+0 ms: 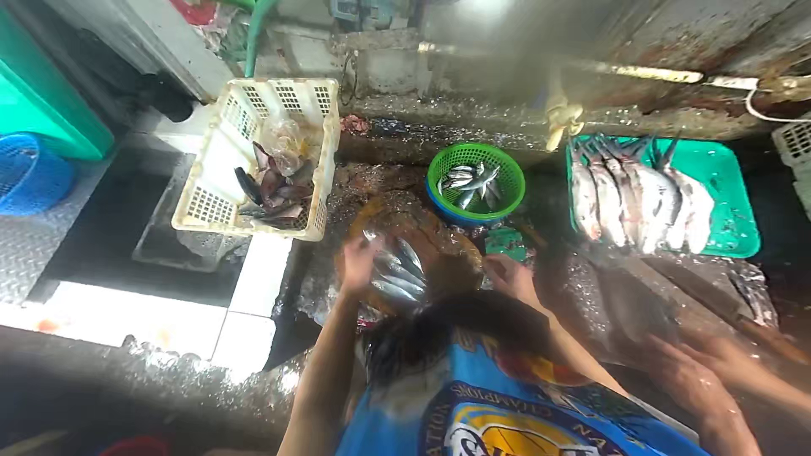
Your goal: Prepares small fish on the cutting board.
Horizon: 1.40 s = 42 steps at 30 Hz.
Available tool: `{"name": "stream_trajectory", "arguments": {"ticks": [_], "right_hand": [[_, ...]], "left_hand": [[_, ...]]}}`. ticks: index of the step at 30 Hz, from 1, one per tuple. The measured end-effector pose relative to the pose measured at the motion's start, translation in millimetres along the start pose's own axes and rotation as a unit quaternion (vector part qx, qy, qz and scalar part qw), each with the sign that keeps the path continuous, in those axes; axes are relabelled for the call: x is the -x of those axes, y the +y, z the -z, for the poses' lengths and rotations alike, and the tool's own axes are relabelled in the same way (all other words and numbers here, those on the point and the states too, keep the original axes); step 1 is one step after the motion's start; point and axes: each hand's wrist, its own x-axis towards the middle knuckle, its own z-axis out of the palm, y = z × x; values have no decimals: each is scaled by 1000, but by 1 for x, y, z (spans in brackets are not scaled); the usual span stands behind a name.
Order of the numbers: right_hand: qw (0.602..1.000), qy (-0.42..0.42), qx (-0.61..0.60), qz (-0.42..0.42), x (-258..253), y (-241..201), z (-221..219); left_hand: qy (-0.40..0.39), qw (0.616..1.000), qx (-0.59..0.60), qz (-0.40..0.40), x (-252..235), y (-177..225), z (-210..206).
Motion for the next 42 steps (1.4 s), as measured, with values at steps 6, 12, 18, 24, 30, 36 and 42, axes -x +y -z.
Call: {"name": "stream_trajectory", "arguments": {"ticks": [6,12,18,24,30,36,42], "right_hand": [[980,-34,-196,12,-21,-41,-13],[931,-92,-351,-49,-31,-58,-22],[939,-82,-331,-39,-27,-53,-23],[983,7,-180,13,-30,-36,-31],[983,131,8,125,-11,-76,-41],[978,97,-177,-49,-7,-98,-48],[984,29,-174,-31,-3,-62,-39]], "left_hand": [[-184,971,119,91,30,13,-73],[-342,867,-347,-107,50,22,-105],[-357,840,-389,-125,52,31,-105],[-376,851,-356,-87,58,36,-114],[-319,884,-340,-34,61,53,-115],[-317,890,-328,-19,61,61,-124],[-376,849,-372,-9,60,66,-124]]}}
